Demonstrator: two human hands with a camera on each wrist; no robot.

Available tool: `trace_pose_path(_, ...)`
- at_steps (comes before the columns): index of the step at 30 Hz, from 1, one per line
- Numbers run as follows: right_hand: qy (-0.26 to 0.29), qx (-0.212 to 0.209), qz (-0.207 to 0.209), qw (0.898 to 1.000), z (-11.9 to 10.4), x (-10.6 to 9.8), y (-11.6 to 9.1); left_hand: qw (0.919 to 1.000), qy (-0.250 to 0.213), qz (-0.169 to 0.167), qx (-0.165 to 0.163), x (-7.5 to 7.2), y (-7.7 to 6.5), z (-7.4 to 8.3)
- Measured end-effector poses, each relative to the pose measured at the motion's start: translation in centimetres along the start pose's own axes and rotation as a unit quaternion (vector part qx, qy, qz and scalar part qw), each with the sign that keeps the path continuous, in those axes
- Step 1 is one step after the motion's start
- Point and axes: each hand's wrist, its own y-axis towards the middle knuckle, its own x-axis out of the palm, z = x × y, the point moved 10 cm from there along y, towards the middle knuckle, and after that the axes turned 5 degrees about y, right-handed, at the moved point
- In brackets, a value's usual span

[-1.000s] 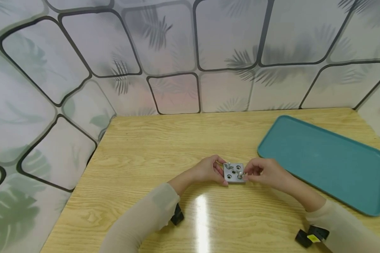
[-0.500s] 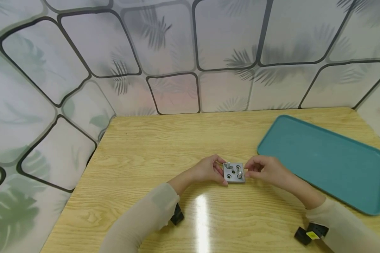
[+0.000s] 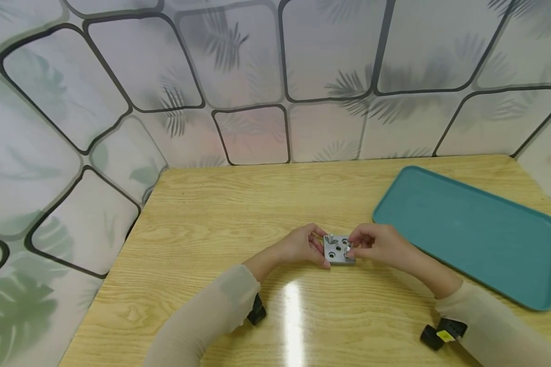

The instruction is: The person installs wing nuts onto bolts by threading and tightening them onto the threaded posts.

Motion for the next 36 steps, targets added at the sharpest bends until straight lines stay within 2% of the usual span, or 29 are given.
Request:
trace_pose_path(8, 0.01, -0.004, -0.003, 1.0, -0.02, -0.1, -0.63, 1.0, -0.002, 0.004, -0.001, -0.14, -0.03, -0.08)
trace_pose_path(16, 0.005, -0.046, -0.004, 0.999, -0.85, -0.11, -0.97, 1.0, 0.0, 0.004, 0.002, -0.25, 0.03, -0.06)
trace_pose_path(23, 0.003, -0.021, 0.016, 1.0, -0.19, -0.76, -0.93, 1.0, -0.001, 0.003, 0.007, -0.09, 0.05, 0.01)
trace_pose_path(29, -0.004, -0.008, 0.011, 1.0, -0.06, -0.36, -0.59, 1.0, -0.001, 0.002, 0.006, -0.07, 0.01, 0.06)
trace_pose_path(36, 0.001, -0.021, 0.007, 1.0, -0.39, -0.07, -0.14, 1.0, 0.001, 0.001, 0.004, -0.1, -0.04, 0.06)
